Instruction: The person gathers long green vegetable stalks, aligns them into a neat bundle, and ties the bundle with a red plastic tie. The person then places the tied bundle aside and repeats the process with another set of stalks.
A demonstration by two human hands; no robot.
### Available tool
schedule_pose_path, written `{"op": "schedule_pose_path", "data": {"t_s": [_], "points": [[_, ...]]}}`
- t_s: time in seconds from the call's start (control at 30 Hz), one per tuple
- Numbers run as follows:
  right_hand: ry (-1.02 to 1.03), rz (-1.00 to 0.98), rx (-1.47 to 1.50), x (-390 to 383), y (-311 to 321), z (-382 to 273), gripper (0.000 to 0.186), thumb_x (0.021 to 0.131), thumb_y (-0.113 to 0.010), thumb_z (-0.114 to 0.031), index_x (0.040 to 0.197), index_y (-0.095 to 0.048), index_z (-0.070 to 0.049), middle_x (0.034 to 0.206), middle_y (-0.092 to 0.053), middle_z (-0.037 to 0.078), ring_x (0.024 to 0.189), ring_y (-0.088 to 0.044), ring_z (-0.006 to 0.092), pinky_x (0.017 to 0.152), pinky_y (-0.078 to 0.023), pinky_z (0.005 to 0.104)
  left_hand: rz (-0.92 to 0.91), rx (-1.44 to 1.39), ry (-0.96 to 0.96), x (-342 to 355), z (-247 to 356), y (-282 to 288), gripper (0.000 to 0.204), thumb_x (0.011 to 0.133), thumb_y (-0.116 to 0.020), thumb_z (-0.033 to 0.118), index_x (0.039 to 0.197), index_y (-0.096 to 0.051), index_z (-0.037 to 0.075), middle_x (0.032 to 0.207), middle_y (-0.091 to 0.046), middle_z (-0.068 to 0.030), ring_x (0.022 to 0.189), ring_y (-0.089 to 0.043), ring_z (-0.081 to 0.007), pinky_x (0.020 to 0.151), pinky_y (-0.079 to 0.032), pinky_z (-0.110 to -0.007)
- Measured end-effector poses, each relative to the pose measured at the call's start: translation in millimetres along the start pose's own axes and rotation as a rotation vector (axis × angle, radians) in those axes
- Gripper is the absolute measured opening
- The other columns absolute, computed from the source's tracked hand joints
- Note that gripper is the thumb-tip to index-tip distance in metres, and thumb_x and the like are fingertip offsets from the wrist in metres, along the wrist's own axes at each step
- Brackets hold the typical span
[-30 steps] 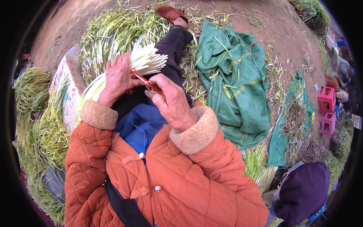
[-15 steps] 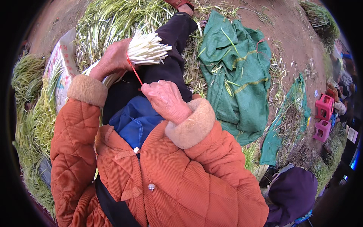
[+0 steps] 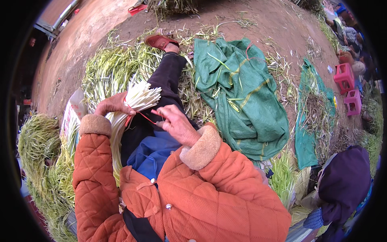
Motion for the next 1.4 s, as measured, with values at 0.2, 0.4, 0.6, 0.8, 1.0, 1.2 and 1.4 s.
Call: {"op": "schedule_pose_path", "data": {"t_s": [0.2, 0.4, 0.6, 0.8, 1.0, 1.2, 1.4], "points": [[0.288, 0.508, -0.286, 55.2, -19.6, 6.7, 0.043, 0.091, -0.054, -0.036, 0.122, -0.051, -0.007, 0.117, -0.049, 0.015, 0.105, -0.050, 0.0339, 0.092, -0.038, 0.0393, 0.269, 0.197, 0.004, -3.4, -7.8, -21.9, 0.090, 0.052, -0.086, 0.041, 0.124, -0.049, 0.003, 0.107, -0.065, -0.0164, 0.100, -0.063, -0.0288, 0.089, -0.047, -0.037], [-0.015, 0.416, 0.350, 134.3, -19.8, 82.5, 0.030, 0.095, -0.047, -0.024, 0.077, -0.054, -0.001, 0.063, -0.058, 0.011, 0.059, -0.057, 0.0306, 0.057, -0.043, 0.0385, 0.709, 0.580, 0.068, -29.5, 29.1, -48.4, 0.064, 0.051, -0.077, 0.031, 0.102, -0.053, 0.002, 0.085, -0.061, -0.0152, 0.082, -0.061, -0.0357, 0.072, -0.049, -0.044], [-0.209, 0.601, 0.217, 96.2, 16.2, 94.1, 0.028, 0.096, -0.051, -0.025, 0.083, -0.060, -0.002, 0.074, -0.060, 0.003, 0.069, -0.054, 0.0103, 0.066, -0.045, 0.0264, 0.863, 0.753, 0.033, -36.3, 36.2, -76.3, 0.067, 0.049, -0.078, 0.023, 0.105, -0.048, 0.002, 0.093, -0.052, -0.0136, 0.089, -0.054, -0.0306, 0.077, -0.043, -0.042], [0.213, 0.158, 0.727, 115.1, 7.4, -36.9, 0.029, 0.096, -0.054, -0.027, 0.105, -0.061, -0.001, 0.098, -0.063, 0.004, 0.089, -0.057, 0.0117, 0.084, -0.044, 0.0260, 0.700, 0.748, 0.061, -33.3, 34.7, -70.6, 0.081, 0.048, -0.083, 0.026, 0.115, -0.045, 0.001, 0.094, -0.054, -0.0132, 0.089, -0.056, -0.0317, 0.074, -0.045, -0.042], [0.446, -0.134, -0.696, 83.8, -32.2, -48.8, 0.046, 0.086, -0.058, -0.046, 0.118, -0.059, -0.012, 0.121, -0.055, 0.009, 0.114, -0.050, 0.0305, 0.099, -0.033, 0.0445, 0.575, 0.513, 0.003, -34.4, 23.1, -46.9, 0.070, 0.052, -0.079, 0.036, 0.110, -0.054, 0.003, 0.094, -0.064, -0.0188, 0.087, -0.064, -0.0348, 0.078, -0.051, -0.043], [-0.308, 0.560, -0.397, 40.3, 108.3, 92.4, 0.030, 0.087, -0.058, -0.022, 0.110, -0.061, -0.003, 0.097, -0.067, 0.019, 0.088, -0.065, 0.0299, 0.079, -0.048, 0.0362, 1.158, -0.003, -0.024, -199.9, 11.5, 45.0, 0.060, 0.063, -0.084, 0.019, 0.112, -0.054, 0.001, 0.099, -0.066, -0.0104, 0.089, -0.063, -0.0177, 0.082, -0.051, -0.032], [-0.325, 0.365, 0.026, 33.5, 94.8, 144.8, 0.019, 0.091, -0.056, -0.021, 0.104, -0.063, -0.008, 0.094, -0.067, 0.001, 0.074, -0.059, 0.0065, 0.055, -0.039, 0.0221, 1.766, -0.016, -0.737, -452.9, 59.2, 111.9, 0.048, 0.083, -0.067, 0.019, 0.123, -0.054, -0.005, 0.122, -0.057, -0.0161, 0.107, -0.059, -0.0265, 0.096, -0.048, -0.042]]}}
Point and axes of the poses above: each hand's wrist, its own x-axis towards the middle knuckle, its own y-axis out of the back of the hand, z = x × y, the point moved 5 cm from there along x, towards the middle knuckle
